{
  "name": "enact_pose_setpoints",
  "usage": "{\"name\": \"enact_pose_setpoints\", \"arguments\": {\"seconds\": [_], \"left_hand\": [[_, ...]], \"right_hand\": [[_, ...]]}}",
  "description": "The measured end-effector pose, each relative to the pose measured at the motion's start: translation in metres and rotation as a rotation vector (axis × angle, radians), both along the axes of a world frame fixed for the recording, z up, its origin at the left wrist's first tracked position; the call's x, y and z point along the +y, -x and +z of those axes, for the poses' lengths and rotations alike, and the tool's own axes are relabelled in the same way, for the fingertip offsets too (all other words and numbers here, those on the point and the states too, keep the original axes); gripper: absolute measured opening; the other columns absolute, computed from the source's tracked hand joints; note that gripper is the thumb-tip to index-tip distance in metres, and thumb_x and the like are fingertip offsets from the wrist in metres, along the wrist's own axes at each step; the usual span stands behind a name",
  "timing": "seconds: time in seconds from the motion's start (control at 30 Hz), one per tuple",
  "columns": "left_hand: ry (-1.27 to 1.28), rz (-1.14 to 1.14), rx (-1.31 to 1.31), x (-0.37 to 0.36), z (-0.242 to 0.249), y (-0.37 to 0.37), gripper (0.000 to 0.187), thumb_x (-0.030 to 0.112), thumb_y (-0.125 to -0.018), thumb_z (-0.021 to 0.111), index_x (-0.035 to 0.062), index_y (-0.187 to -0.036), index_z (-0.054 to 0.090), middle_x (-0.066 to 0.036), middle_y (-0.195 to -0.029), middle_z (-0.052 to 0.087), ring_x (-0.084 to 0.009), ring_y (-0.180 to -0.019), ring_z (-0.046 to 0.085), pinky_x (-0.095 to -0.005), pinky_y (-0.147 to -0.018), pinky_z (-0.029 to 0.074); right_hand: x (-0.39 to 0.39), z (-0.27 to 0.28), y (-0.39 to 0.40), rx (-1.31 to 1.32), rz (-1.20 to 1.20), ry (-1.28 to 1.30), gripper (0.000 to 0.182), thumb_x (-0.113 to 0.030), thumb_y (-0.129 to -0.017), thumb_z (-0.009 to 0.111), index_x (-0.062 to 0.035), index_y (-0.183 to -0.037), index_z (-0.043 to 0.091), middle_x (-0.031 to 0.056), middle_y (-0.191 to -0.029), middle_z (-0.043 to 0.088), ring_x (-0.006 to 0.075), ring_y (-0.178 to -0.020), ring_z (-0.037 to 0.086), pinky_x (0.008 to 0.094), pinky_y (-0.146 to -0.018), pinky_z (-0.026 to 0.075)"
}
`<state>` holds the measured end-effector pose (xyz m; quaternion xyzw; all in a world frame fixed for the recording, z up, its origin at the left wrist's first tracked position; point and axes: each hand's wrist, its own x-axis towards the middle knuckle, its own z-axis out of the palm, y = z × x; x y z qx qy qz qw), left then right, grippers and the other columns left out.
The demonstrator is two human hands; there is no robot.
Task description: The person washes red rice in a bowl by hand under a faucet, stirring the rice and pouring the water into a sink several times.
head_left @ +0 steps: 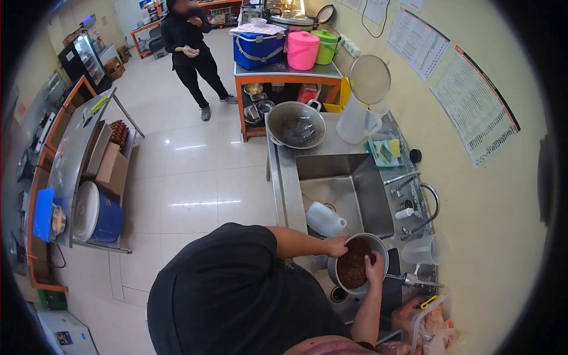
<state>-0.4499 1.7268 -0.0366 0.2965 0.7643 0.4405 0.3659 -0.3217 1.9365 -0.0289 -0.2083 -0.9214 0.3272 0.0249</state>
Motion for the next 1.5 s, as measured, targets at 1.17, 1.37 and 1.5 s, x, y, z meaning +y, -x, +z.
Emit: {"name": "enact_pose_setpoints", "arguments": {"seconds": [1.17,1.37,1.5], "left_hand": [[0.056,-0.031,0.117,0.012,-0.037,0.009,0.047,0.017,-0.085,0.050,-0.0027,-0.127,0.048,-0.027,-0.117,0.059,-0.0387,-0.112,0.056,-0.0428,-0.097,0.042],[0.090,-0.056,0.042,0.010,-0.047,0.014,0.049,0.020,-0.083,0.049,-0.0023,-0.127,0.049,-0.030,-0.120,0.056,-0.0446,-0.116,0.051,-0.0457,-0.099,0.040],[0.040,-0.043,0.091,0.007,-0.050,0.013,0.050,0.020,-0.082,0.049,-0.0026,-0.127,0.048,-0.030,-0.120,0.056,-0.0449,-0.117,0.051,-0.0454,-0.100,0.039]], "right_hand": [[-0.013,0.013,-0.011,-0.397,0.029,-0.157,0.048,-0.042,-0.085,0.059,-0.0072,-0.117,0.061,0.0175,-0.122,0.059,0.0359,-0.115,0.054,0.0435,-0.097,0.044],[-0.040,-0.057,0.056,0.201,-0.197,0.132,0.032,-0.031,-0.087,0.056,-0.0036,-0.104,0.061,0.0244,-0.103,0.062,0.0420,-0.097,0.059,0.0459,-0.085,0.048],[-0.064,-0.064,0.043,0.014,0.304,0.127,0.028,-0.024,-0.084,0.054,-0.0006,-0.097,0.062,0.0239,-0.098,0.062,0.0419,-0.093,0.059,0.0476,-0.081,0.047]]}}
